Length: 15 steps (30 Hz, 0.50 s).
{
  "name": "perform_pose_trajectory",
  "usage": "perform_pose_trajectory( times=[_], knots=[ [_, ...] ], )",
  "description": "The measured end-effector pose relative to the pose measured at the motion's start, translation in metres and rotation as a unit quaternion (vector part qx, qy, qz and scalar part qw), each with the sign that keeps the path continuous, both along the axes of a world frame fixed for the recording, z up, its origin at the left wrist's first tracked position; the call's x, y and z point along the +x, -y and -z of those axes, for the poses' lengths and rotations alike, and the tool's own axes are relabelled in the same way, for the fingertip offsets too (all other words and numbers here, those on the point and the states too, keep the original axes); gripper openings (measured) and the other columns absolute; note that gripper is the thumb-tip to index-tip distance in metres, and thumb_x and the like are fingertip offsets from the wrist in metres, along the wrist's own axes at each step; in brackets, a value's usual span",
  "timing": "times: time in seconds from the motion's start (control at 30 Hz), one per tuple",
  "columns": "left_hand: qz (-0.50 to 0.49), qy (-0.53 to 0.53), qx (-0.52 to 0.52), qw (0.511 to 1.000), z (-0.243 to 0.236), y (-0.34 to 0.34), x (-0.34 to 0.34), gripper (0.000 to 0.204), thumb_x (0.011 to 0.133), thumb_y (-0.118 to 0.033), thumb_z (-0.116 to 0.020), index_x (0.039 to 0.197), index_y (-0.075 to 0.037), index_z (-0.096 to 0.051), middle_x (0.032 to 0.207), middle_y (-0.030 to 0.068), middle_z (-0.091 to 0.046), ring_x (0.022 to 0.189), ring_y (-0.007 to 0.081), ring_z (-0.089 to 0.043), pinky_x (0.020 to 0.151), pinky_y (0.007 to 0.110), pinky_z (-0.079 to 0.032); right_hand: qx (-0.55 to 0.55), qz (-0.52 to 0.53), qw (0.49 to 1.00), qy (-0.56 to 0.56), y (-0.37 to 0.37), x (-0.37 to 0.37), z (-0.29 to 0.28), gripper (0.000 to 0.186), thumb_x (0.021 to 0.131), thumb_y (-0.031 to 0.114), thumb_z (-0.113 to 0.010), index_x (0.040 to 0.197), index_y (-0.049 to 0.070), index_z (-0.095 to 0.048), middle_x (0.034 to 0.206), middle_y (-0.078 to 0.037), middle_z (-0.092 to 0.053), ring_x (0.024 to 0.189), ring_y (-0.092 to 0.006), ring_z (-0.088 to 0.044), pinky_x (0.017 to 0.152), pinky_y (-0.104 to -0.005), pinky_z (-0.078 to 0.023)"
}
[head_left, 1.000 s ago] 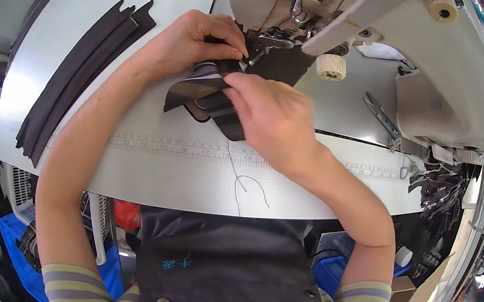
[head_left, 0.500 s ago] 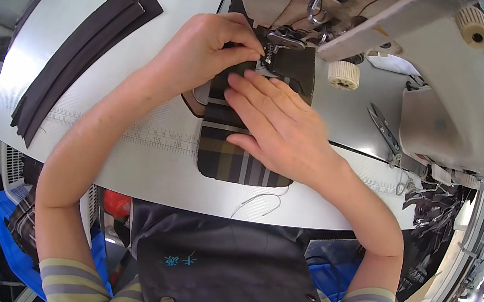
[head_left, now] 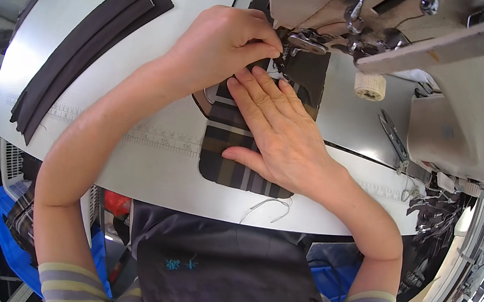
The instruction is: Sewing a zipper onto pieces of plaid fabric using an industrial sewing machine.
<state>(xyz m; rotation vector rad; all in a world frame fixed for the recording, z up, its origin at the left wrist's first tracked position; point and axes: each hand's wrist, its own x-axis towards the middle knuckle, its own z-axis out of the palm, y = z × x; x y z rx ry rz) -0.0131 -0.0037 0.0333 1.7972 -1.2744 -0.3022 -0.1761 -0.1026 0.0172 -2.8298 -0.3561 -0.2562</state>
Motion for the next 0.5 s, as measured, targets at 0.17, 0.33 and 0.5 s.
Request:
perform_pose_trajectory(
  times=[0.17,0.33,0.5],
  knots=[
    [-0.004,0.006,0.011,1.0,0.002,0.002,0.0,0.013,0.082,-0.013,-0.063,0.084,-0.002,-0.07,0.083,0.0079,-0.067,0.07,0.0262,-0.064,0.064,0.034,-0.049,0.0,0.005,1.0,-0.012,-0.001,0.0,0.001,0.078,0.082,0.045,-0.065,0.137,-0.004,-0.039,0.145,-0.021,-0.037,0.135,-0.0355,-0.036,0.11,-0.0486,-0.03],
    [0.007,-0.026,0.025,0.999,0.003,-0.001,0.002,0.014,0.083,-0.008,-0.067,0.091,0.003,-0.07,0.078,0.0089,-0.063,0.068,0.0156,-0.06,0.063,0.028,-0.047,0.011,0.005,1.0,-0.011,-0.002,-0.001,0.001,0.079,0.082,0.044,-0.066,0.137,-0.005,-0.039,0.144,-0.023,-0.037,0.134,-0.0369,-0.036,0.109,-0.0494,-0.03],
    [0.009,-0.05,0.0,0.999,0.009,-0.002,0.001,0.013,0.082,-0.012,-0.063,0.084,0.0,-0.069,0.082,0.0093,-0.066,0.071,0.0254,-0.064,0.065,0.033,-0.049,0.018,0.004,1.0,-0.004,-0.002,-0.001,0.002,0.081,0.082,0.045,-0.066,0.138,-0.006,-0.037,0.14,-0.024,-0.042,0.134,-0.0375,-0.037,0.109,-0.0509,-0.03]
  ],
)
